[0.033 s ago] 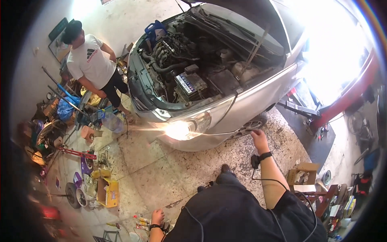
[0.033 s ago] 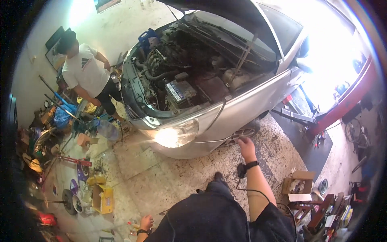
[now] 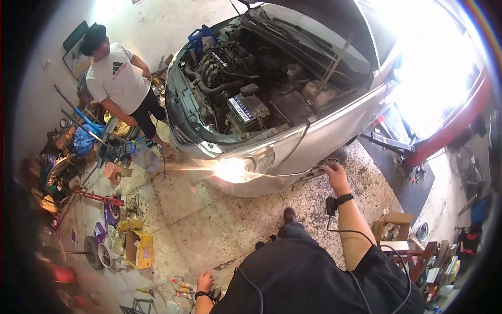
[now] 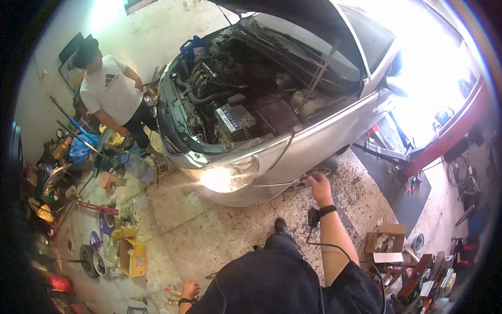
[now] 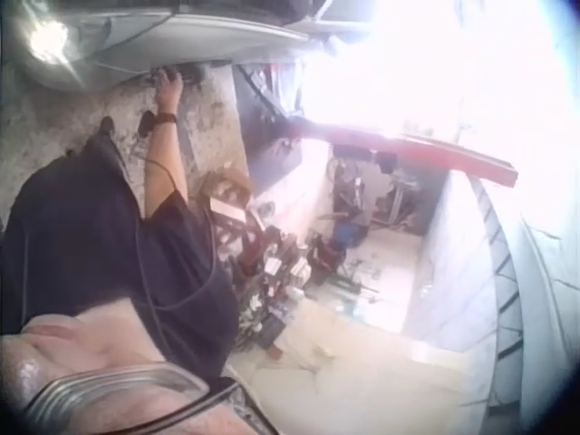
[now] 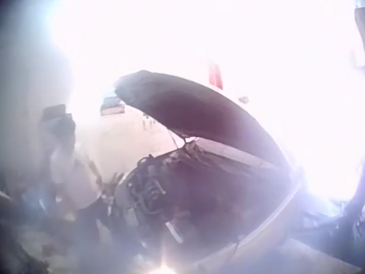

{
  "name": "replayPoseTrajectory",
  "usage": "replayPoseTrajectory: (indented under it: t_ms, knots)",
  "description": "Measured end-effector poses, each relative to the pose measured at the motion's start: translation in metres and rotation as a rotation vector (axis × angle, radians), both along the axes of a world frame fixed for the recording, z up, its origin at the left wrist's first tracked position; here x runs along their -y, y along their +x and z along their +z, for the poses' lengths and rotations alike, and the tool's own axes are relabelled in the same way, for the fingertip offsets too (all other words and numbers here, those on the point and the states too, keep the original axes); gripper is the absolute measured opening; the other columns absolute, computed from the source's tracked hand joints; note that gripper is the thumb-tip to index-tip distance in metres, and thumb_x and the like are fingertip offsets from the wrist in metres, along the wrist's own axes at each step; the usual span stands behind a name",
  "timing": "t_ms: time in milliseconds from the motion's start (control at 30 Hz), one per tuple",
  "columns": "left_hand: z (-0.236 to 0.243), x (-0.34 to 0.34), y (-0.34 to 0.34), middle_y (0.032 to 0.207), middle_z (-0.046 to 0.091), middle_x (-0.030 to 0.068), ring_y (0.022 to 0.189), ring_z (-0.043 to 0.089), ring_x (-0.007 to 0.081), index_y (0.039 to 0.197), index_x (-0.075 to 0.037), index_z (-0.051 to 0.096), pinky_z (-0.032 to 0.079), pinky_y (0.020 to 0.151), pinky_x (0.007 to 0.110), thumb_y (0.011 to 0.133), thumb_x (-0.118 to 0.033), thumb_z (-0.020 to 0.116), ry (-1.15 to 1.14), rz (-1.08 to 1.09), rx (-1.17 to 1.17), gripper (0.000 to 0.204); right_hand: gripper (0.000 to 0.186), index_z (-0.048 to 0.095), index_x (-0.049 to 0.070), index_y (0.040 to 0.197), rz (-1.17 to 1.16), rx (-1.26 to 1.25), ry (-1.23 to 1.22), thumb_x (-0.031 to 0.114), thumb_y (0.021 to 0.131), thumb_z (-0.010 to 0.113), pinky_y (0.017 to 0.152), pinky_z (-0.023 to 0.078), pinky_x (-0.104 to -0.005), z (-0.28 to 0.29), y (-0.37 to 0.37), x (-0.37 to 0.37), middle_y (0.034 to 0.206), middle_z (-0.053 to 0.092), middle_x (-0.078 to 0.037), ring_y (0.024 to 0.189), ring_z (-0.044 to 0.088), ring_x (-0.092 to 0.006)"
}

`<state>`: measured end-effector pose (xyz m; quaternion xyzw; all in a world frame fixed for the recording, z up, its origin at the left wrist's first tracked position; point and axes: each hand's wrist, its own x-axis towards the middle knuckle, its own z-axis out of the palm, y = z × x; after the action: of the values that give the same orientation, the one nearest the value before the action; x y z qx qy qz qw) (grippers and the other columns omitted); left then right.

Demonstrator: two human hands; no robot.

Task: Inspecting and performing maintenance on a vehicle engine bay using tools and flashlights.

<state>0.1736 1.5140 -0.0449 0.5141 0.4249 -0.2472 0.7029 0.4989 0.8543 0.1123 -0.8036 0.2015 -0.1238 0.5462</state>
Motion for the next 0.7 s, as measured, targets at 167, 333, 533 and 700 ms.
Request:
replayPoseTrajectory:
  t_ms: [167, 333, 533, 700]
  knots:
    - [-0.011, 0.044, 0.031, 0.071, 0.054, 0.0009, 0.057, 0.055, 0.0143, 0.096, -0.007, 0.057, 0.036, 0.044, 0.027, 0.092, -0.023, 0.06, 0.336, -0.418, 0.17, 0.017, 0.035, 0.066, -0.004, 0.11, 0.11, -0.002, -0.17, 0.022, 0.086, 0.068, 0.083, 0.051, -0.0353, 0.075, 0.125, -0.013, 0.101, 0.071, -0.017, 0.093, 0.067, -0.0244]
    - [0.022, 0.102, 0.116, 0.08, 0.06, 0.0045, 0.064, 0.059, 0.0161, 0.098, -0.002, 0.062, 0.043, 0.048, 0.029, 0.093, -0.028, 0.06, 0.4, -0.353, 0.085, 0.027, 0.037, 0.07, 0.005, 0.103, 0.229, -0.277, -0.551, 0.031, 0.076, 0.07, 0.081, 0.052, -0.0406, 0.079, 0.24, 0.001, 0.099, 0.071, -0.018, 0.094, 0.067, -0.0345]
    - [0.024, 0.148, 0.194, 0.081, 0.064, 0.009, 0.069, 0.061, 0.0165, 0.108, 0.002, 0.063, 0.046, 0.049, 0.031, 0.093, -0.024, 0.057, 0.447, -0.156, -0.01, 0.031, 0.027, 0.072, 0.01, 0.095, 0.382, -0.456, -1.02, 0.032, 0.08, 0.065, 0.085, 0.053, -0.0466, 0.024, 0.315, 0.001, 0.104, 0.068, -0.018, 0.096, 0.066, -0.0355]
    - [0.01, 0.157, 0.289, 0.071, 0.059, 0.0043, 0.059, 0.057, 0.0159, 0.1, 0.0, 0.062, 0.045, 0.048, 0.031, 0.092, -0.022, 0.056, 0.447, -0.257, -0.062, 0.023, 0.02, 0.072, 0.008, 0.091, 0.307, -0.381, -1.094, 0.02, 0.082, 0.058, 0.08, 0.055, -0.0447, -0.013, 0.324, 0.007, 0.095, 0.066, -0.021, 0.091, 0.067, -0.0362]
